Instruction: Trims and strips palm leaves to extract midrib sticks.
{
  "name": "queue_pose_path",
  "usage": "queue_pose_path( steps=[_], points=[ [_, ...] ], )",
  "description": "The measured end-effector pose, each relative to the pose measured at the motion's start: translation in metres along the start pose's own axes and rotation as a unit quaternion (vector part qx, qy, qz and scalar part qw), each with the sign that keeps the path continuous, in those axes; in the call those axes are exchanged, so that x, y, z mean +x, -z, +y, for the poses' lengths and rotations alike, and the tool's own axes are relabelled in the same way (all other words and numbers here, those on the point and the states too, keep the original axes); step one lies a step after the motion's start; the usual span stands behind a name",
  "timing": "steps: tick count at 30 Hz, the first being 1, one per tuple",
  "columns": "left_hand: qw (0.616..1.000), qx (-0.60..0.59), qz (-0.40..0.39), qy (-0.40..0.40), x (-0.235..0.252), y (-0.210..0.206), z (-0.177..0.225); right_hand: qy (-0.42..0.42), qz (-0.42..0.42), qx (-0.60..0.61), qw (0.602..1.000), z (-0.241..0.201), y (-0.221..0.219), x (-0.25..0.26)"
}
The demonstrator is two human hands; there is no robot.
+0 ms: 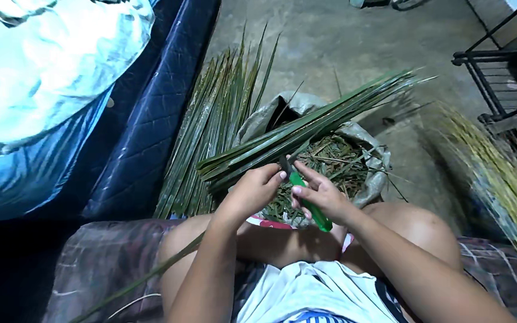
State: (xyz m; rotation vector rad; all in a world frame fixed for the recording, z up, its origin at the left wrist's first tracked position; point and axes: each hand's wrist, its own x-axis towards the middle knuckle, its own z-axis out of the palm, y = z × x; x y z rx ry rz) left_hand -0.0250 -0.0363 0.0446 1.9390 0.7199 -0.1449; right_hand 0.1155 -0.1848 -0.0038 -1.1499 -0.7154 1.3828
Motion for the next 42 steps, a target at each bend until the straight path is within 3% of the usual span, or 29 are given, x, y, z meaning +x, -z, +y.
queue_pose_path(
  steps=[3,6,13,19,23,25,32,34,36,39,42],
  points=[
    [0.993,-0.113,-0.027,-0.012,-0.009,0.002,0.004,0.019,-0.009,0.007,1.0,-0.003,0.008,-0.002],
    [0.974,-0.223,-0.029,-0.03,-0.015,0.0,0.005,0.026,-0.083,0.018,0.996,-0.004,0.016,-0.005],
    [0.885,-0.448,-0.111,0.057,-0.026,-0.008,0.017,0.037,-0.194,0.05,0.979,-0.008,0.016,-0.02],
    [0.811,-0.555,-0.181,0.026,-0.034,-0.019,0.017,0.035,-0.183,0.047,0.981,-0.016,0.02,-0.026],
    [0.735,-0.638,-0.222,0.054,-0.043,-0.023,0.019,0.046,-0.142,0.0,0.989,-0.023,0.02,-0.034],
    [0.718,-0.652,-0.234,0.065,-0.049,-0.026,0.021,0.045,-0.109,-0.004,0.993,-0.028,0.022,-0.038],
    [0.707,-0.669,-0.221,0.063,-0.058,-0.034,0.014,0.073,0.067,0.007,0.995,-0.044,0.048,-0.037],
    [0.708,-0.673,-0.206,0.057,-0.058,-0.035,0.012,0.071,0.031,0.014,0.997,-0.046,0.053,-0.042],
    [0.721,-0.667,-0.182,0.05,-0.058,-0.037,0.013,0.038,-0.067,0.002,0.997,-0.045,0.049,-0.047],
    [0.788,-0.599,-0.133,0.042,-0.059,-0.042,0.017,-0.014,-0.179,0.001,0.984,-0.036,0.028,-0.049],
    [0.837,-0.539,-0.088,0.028,-0.06,-0.045,0.02,-0.028,-0.203,0.033,0.978,-0.029,0.013,-0.046]
  ],
)
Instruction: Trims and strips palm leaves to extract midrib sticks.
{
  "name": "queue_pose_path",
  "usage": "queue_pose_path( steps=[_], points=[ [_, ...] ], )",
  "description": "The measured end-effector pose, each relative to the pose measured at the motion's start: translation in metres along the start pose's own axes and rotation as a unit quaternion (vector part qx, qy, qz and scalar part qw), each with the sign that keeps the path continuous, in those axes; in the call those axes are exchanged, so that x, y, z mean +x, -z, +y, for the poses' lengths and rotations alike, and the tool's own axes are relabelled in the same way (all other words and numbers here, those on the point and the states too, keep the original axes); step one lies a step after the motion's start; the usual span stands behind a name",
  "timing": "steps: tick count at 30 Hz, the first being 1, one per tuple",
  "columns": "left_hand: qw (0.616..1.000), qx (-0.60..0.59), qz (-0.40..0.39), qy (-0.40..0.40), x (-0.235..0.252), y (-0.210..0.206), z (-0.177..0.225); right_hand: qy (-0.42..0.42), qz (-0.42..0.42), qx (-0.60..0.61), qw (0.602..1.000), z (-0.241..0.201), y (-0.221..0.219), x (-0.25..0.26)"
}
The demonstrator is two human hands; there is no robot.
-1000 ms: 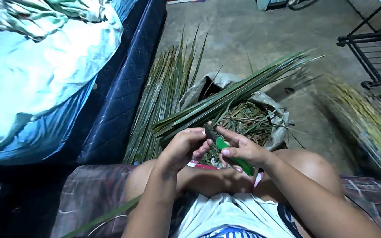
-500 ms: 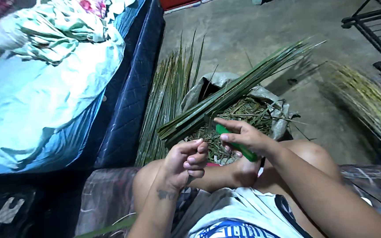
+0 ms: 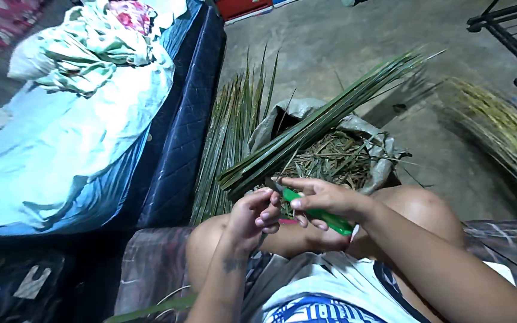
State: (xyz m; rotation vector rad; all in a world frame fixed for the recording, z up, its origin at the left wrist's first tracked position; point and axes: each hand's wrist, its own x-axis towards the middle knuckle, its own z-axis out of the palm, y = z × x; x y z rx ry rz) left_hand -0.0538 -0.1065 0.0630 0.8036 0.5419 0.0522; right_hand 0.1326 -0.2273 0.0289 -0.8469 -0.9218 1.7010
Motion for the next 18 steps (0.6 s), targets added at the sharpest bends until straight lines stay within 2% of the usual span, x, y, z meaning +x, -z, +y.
queue_pose_path(
  steps=[10,15,17,18],
  points=[
    [0.997,0.047,0.055,-0.023,-0.005,-0.008,-0.003,0.019,0.13,-0.045,0.99,-0.003,-0.002,0.003],
    [0.996,0.055,0.066,-0.03,-0.009,-0.011,-0.003,0.042,0.238,-0.043,0.969,-0.011,0.014,0.001],
    [0.995,0.059,0.076,-0.035,-0.01,-0.01,-0.004,0.044,0.231,-0.026,0.972,-0.013,0.023,-0.003],
    [0.994,0.061,0.079,-0.038,-0.01,-0.01,-0.004,0.045,0.199,-0.02,0.979,-0.013,0.025,-0.005]
  ],
)
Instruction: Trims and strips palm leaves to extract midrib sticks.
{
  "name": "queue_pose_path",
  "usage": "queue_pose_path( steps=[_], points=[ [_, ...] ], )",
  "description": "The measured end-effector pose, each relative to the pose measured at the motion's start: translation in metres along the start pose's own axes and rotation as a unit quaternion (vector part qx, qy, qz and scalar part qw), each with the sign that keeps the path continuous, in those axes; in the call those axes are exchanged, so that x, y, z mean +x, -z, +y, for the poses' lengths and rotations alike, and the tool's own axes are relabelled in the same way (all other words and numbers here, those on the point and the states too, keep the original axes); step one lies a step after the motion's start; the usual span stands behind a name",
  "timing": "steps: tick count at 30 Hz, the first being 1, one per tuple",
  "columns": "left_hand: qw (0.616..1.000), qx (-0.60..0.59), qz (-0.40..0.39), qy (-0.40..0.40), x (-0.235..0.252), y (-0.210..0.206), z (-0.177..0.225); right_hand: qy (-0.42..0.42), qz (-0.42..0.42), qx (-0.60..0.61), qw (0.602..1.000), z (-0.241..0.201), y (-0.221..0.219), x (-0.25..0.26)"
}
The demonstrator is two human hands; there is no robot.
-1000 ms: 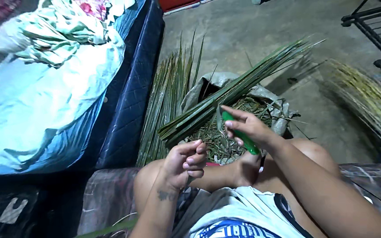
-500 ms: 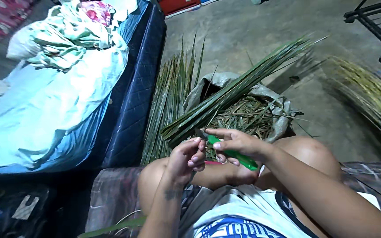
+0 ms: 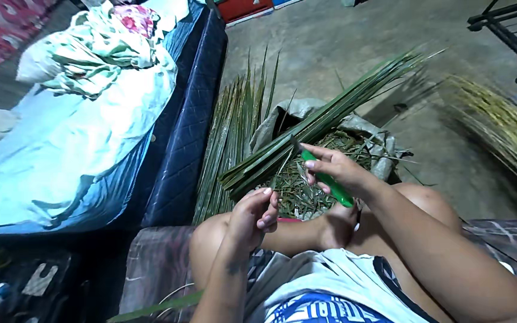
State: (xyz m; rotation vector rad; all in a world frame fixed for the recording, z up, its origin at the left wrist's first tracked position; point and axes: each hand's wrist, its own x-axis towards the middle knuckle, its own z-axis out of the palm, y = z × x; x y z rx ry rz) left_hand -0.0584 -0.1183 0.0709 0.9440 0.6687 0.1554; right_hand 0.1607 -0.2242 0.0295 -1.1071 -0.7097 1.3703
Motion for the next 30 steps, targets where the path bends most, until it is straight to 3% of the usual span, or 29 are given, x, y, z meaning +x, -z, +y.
queue_pose_path(
  steps=[4,7,9,14,23,26,30],
  points=[
    [0.999,-0.043,-0.011,-0.005,0.001,0.003,0.0,-0.026,-0.2,0.016,0.979,0.009,-0.017,-0.006],
    [0.984,-0.156,-0.082,0.018,0.003,0.013,-0.001,-0.039,-0.251,0.063,0.965,0.019,-0.03,-0.006],
    [0.969,-0.214,-0.115,0.035,0.004,0.017,-0.002,-0.04,-0.243,0.083,0.966,0.02,-0.033,-0.004],
    [0.964,-0.226,-0.136,0.039,0.004,0.018,-0.002,-0.033,-0.167,0.081,0.982,0.016,-0.036,-0.005],
    [0.998,-0.032,-0.046,-0.009,-0.001,0.003,-0.001,0.02,-0.01,0.022,1.0,0.008,-0.022,-0.002],
    [0.998,-0.047,-0.029,-0.013,-0.001,0.003,-0.001,0.019,-0.05,0.051,0.997,0.004,-0.009,-0.001],
    [0.997,-0.058,-0.041,0.003,0.002,0.003,-0.002,-0.012,-0.151,0.076,0.985,0.011,-0.027,-0.007]
  ],
)
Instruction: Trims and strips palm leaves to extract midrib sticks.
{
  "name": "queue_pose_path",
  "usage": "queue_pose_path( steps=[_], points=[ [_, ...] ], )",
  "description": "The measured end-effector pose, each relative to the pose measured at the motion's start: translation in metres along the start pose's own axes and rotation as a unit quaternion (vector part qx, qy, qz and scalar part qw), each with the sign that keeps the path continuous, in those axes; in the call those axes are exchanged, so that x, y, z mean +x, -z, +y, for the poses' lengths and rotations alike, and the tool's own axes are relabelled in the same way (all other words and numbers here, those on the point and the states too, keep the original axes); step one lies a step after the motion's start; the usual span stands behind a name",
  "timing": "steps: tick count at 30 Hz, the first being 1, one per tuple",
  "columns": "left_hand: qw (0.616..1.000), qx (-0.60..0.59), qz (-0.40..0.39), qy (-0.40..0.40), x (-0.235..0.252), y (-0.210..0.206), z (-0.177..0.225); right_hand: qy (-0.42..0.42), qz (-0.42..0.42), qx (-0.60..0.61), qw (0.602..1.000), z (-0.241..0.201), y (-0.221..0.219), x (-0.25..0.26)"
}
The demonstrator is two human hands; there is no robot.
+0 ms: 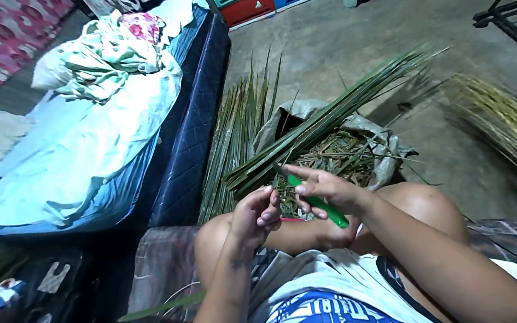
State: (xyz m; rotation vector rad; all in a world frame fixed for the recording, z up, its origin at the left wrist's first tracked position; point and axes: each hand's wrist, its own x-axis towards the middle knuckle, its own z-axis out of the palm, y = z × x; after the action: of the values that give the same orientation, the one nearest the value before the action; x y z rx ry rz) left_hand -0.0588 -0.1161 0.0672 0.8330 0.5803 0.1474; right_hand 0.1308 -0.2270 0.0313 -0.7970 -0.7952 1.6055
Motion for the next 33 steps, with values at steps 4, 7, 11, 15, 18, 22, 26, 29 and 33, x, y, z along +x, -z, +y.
queue_pose_path(
  steps=[4,7,11,15,18,22,26,29,33],
  points=[
    [0.984,0.15,0.076,-0.061,0.001,-0.009,-0.001,-0.029,0.029,0.02,0.999,0.002,-0.005,0.003],
    [0.843,0.463,0.197,-0.19,0.006,-0.01,-0.011,-0.033,0.067,0.023,0.997,-0.002,-0.001,0.003],
    [0.613,0.663,0.253,-0.347,0.018,0.0,-0.029,-0.026,0.087,0.045,0.995,-0.003,0.001,0.003],
    [0.561,0.676,0.265,-0.398,0.027,0.003,-0.03,-0.028,0.1,0.062,0.993,-0.006,-0.004,0.0],
    [0.545,0.672,0.26,-0.428,0.031,0.004,-0.029,-0.025,0.12,0.069,0.99,-0.007,-0.005,0.0],
    [0.509,0.686,0.249,-0.456,0.034,0.007,-0.023,-0.018,0.135,0.068,0.988,-0.009,-0.008,-0.002],
    [0.477,0.704,0.248,-0.464,0.032,0.01,-0.011,-0.001,0.139,0.048,0.989,-0.009,-0.009,-0.004],
    [0.481,0.705,0.259,-0.451,0.031,0.009,-0.009,0.023,0.083,0.023,0.996,-0.007,-0.009,-0.005],
    [0.511,0.694,0.27,-0.429,0.03,0.002,-0.012,0.035,0.005,-0.001,0.999,0.003,-0.014,-0.002]
  ],
)
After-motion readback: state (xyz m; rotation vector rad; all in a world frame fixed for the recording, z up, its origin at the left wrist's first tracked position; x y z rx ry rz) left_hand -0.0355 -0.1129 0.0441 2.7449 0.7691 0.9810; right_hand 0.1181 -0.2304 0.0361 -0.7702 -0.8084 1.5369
